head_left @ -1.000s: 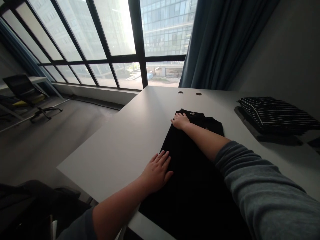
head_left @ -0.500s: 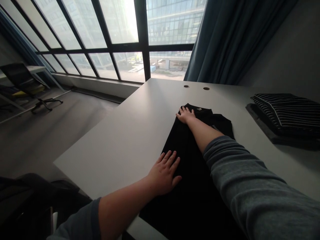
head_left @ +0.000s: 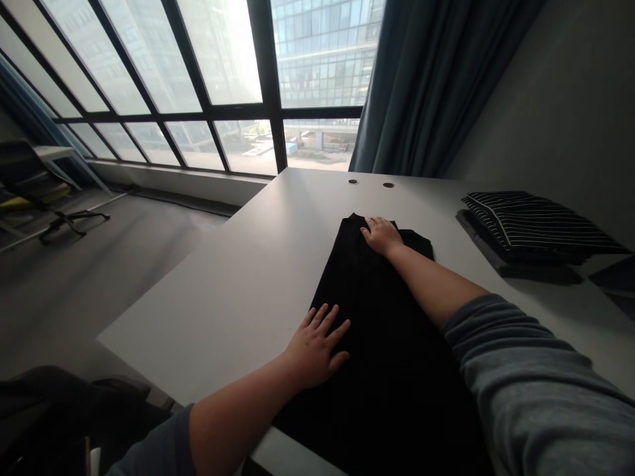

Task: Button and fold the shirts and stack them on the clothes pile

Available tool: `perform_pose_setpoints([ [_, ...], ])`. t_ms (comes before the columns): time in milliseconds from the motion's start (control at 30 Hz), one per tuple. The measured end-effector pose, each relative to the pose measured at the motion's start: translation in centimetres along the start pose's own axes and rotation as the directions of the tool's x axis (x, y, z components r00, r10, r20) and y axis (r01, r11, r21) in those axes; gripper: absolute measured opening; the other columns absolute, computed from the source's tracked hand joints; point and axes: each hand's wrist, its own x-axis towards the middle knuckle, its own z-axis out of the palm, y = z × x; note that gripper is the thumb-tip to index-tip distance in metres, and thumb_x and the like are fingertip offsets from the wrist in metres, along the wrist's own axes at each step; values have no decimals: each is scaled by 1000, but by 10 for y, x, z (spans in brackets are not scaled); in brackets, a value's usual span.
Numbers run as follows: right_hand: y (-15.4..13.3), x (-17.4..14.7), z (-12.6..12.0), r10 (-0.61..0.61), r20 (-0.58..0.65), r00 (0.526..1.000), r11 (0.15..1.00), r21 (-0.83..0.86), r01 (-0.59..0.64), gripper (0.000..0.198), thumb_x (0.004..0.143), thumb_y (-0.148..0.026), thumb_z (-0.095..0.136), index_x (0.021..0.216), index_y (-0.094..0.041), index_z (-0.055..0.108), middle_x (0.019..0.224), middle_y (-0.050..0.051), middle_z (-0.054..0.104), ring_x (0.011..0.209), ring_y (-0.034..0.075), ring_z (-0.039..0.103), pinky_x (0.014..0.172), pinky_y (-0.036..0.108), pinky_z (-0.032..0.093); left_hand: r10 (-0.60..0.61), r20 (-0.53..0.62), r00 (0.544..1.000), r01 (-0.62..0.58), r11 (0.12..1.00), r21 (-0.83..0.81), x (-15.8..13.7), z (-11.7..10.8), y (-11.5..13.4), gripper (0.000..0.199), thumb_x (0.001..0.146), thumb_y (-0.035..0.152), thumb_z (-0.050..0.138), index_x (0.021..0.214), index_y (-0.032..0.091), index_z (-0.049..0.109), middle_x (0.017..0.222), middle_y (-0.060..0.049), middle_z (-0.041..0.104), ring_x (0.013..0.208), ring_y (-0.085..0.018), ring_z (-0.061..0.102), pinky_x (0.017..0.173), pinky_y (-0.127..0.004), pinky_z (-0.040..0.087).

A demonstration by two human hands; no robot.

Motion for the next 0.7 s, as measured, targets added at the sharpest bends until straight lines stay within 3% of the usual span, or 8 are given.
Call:
perform_pose_setpoints([
  [133,80,-41,-18,32,30,999,999,-28,-31,56,101,-42,45,144,-10,62,145,19,62,138,33,51,122,46,35,-6,36,999,6,1000,19,3,-1,-2,70,105,58,47,167,29,32,175,-13,17,162,-36,15,130,-58,21],
  [233,121,-78,-20,100,-43,994,995,2,-100,48,98,-36,50,134,-11,69,135,17,68,133,31,55,121,44,36,-8,56,998,6,999,40,4,0,-6,70,104,58,47,167,29,32,175,-12,18,162,-37,15,130,-59,21],
  [367,138,-117,-12,175,-81,981,980,114,-165,45,98,-34,48,130,-12,71,133,16,70,130,28,58,119,41,39,-12,66,998,7,997,77,6,-2,-6,69,105,58,46,166,28,35,175,-13,23,162,-37,19,128,-60,24],
  [500,136,-126,-7,234,-92,968,956,204,-211,47,101,-35,45,135,-14,69,139,13,68,135,27,56,123,39,35,-60,22,998,57,991,121,13,-17,25,65,104,54,48,159,19,47,169,-19,36,158,-39,29,122,-63,32],
  [533,136,-124,-7,232,-62,971,954,211,-214,46,101,-36,47,136,-15,70,141,12,67,137,27,54,125,39,33,-28,14,999,27,993,115,16,-21,38,62,104,52,49,156,18,50,166,-19,40,156,-39,33,120,-61,36],
  [600,135,-119,-9,224,6,974,952,214,-220,46,101,-37,48,136,-17,70,145,10,65,142,26,51,128,40,28,160,35,986,-162,984,72,25,-28,69,52,104,47,50,150,23,55,160,-14,50,148,-34,44,113,-53,44],
  [633,135,-116,-10,228,29,973,949,215,-229,46,101,-36,47,136,-18,70,147,10,64,144,25,50,130,41,25,291,66,955,-294,955,43,31,-30,86,47,105,44,50,148,25,56,156,-11,54,141,-30,51,108,-49,47],
  [700,136,-112,-12,254,68,965,939,222,-263,46,103,-35,43,137,-18,70,149,9,62,147,23,47,131,41,21,518,115,847,-522,853,6,41,-30,115,42,107,40,47,145,29,58,151,-7,58,130,-24,57,100,-42,50],
])
